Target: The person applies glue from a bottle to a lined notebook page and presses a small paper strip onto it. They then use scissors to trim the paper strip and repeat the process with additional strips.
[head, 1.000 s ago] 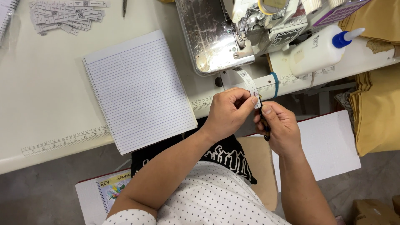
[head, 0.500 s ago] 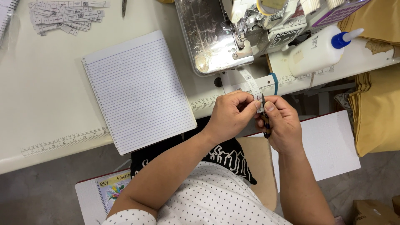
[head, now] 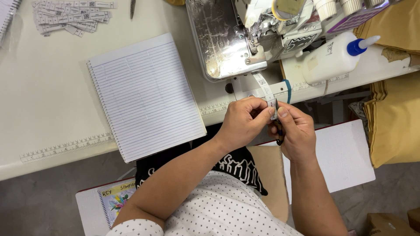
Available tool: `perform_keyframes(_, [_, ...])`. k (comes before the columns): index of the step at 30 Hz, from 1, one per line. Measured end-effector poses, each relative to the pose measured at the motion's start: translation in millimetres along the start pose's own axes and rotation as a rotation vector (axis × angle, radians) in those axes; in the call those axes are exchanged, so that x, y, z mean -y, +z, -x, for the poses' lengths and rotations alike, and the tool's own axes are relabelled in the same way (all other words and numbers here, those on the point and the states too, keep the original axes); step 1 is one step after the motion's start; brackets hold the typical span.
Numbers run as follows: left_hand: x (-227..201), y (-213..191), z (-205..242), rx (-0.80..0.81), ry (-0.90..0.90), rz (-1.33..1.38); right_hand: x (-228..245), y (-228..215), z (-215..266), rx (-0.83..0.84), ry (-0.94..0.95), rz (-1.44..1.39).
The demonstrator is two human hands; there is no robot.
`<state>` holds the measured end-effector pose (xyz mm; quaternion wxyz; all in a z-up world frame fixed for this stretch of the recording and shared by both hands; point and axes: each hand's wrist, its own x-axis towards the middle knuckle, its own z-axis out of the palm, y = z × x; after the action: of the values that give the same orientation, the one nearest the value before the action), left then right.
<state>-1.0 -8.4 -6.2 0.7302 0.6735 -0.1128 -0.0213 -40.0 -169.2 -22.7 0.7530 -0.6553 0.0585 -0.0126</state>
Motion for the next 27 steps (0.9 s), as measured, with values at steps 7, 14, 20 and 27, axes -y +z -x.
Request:
perform_keyframes(7, [-2.0, 1.0, -0.4, 0.005, -0.005, 0.002, -2.8, 3.3, -2.9, -0.036, -0.024, 0.002])
perform_keyframes(14, [6.3, -1.8, 0.0, 0.009, -0.005, 0.007, -11.8, -2.8, -14.3, -0.07, -0.046, 0.044])
perform_keyframes(20, [11.9, -9.7, 1.7, 0.031, -0.075, 0.044, 5.4, -2.9, -49.1, -0.013, -0.073, 0.272])
perform_keyframes(27, [19.9, -16.5, 8.2, 0.05, -0.154, 0.087, 27.7, 0.2, -70.0, 0.126, -0.134, 1.128])
